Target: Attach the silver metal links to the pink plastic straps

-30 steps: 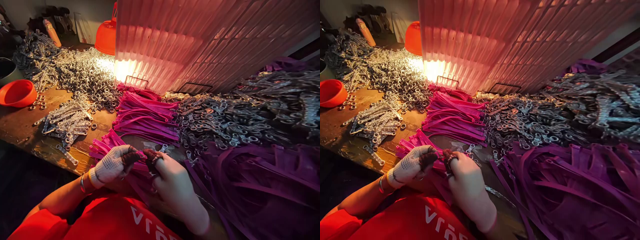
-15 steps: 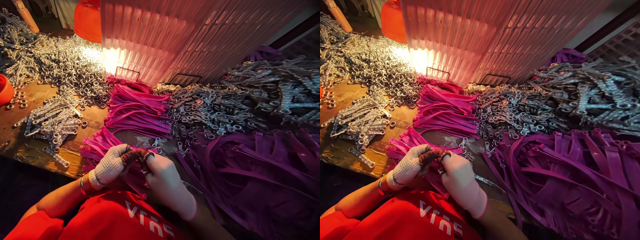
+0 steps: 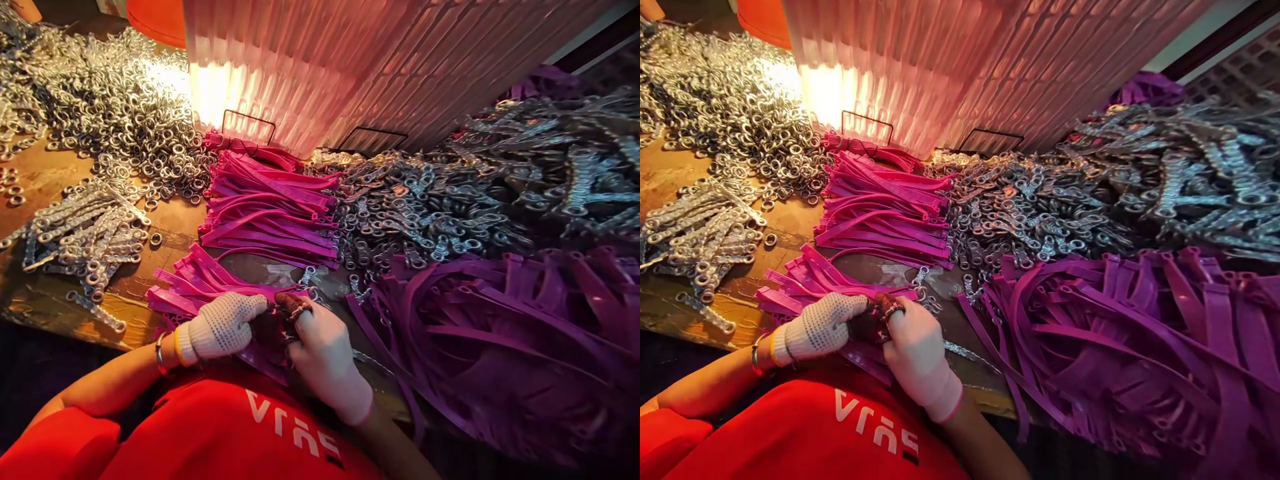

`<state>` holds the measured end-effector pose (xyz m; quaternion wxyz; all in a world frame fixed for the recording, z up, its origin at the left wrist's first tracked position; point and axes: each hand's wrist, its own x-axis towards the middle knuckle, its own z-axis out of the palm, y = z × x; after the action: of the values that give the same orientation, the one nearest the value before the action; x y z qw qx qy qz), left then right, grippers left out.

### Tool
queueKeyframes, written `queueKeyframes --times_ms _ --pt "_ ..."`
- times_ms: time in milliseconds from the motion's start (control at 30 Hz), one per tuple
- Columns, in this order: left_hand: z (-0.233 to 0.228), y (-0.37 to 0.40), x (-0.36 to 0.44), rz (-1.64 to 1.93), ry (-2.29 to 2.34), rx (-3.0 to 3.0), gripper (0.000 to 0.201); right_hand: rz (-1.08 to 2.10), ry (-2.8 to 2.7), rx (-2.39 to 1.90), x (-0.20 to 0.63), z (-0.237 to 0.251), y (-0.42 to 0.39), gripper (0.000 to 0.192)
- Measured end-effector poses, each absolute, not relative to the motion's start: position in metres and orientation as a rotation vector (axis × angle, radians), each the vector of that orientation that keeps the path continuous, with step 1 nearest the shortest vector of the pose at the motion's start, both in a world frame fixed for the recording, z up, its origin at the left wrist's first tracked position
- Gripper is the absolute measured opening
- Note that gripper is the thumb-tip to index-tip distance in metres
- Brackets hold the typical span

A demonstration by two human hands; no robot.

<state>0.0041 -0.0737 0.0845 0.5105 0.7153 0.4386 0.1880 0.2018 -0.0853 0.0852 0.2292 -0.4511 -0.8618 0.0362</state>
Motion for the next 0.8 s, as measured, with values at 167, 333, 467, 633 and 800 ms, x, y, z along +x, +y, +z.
queueKeyframes --times_ms 167,333,467,633,800 --pt "0.086 -0.074 0.007 0.562 1.042 1.439 0.031 0.403 -2.574 -1.544 0.201 0.105 -0.083 0.049" --pt "0.073 -0.083 0.013 0.584 1.187 1.709 0.016 0.565 -2.759 -1.924 0.196 0.123 -0.073 0.027" --pt "0.069 -0.087 0.017 0.499 1.218 1.789 0.020 0.385 -2.922 -1.759 0.193 0.118 -0.081 0.017" --pt "0.088 -0.084 0.021 0.464 1.202 1.824 0.023 0.112 -2.958 -1.526 0.194 0.116 -0.093 0.015" --pt "0.143 -0.075 -0.015 0.449 0.982 1.888 0.025 -0.042 -2.852 -1.349 0.211 0.131 -0.090 0.006"
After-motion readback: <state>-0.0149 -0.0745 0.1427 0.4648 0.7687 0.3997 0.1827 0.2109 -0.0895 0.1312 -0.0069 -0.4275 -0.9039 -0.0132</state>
